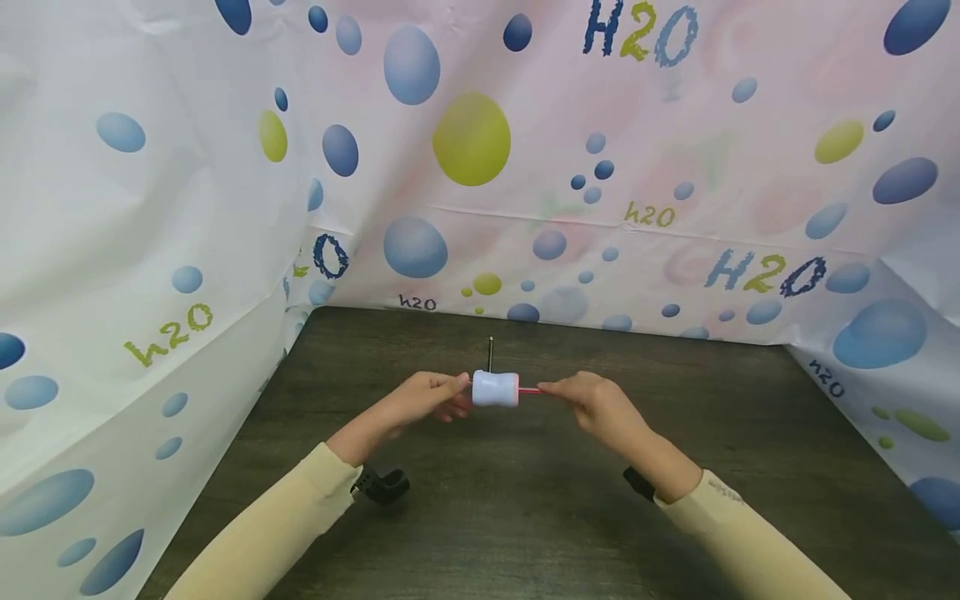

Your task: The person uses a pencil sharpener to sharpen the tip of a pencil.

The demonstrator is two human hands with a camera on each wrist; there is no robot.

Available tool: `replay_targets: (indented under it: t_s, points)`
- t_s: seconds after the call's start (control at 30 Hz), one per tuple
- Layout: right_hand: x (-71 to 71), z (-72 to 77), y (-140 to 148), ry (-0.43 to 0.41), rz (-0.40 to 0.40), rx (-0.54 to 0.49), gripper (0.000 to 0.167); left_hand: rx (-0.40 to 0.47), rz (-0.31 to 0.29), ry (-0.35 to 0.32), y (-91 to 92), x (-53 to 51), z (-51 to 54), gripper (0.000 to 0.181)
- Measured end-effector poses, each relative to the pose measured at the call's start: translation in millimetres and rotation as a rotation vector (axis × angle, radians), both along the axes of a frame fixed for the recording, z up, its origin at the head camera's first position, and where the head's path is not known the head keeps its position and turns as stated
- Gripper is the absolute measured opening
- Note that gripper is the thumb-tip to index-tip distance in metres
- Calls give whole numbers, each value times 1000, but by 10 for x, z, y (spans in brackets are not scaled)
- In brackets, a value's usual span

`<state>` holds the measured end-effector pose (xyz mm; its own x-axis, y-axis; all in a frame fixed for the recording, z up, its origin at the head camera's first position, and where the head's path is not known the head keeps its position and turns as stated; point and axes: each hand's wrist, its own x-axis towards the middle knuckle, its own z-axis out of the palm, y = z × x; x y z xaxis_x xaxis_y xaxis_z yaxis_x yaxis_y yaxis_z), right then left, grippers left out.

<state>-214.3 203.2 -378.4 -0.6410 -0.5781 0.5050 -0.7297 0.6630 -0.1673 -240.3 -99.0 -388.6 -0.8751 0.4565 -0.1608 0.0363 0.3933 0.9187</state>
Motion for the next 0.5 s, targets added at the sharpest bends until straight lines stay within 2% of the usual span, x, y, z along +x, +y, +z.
replay_targets:
  t_s: [0.1,0.2,0.37,0.43,0.5]
  points:
    - [5,-36,2,85,18,17,42,31,-36,-90,7,1,-5,55]
    - [7,-57,7,138,61,6,46,31,-34,-112,14,2,-17,49]
    - [10,-81,8,163,87,8,48,26,0,-63,26,17,-59,46]
    - [13,-83,2,158,79,11,49,41,18,-22,37,30,-81,46]
    - [12,-77,-6,127,69,11,49,50,35,46,50,46,-97,47]
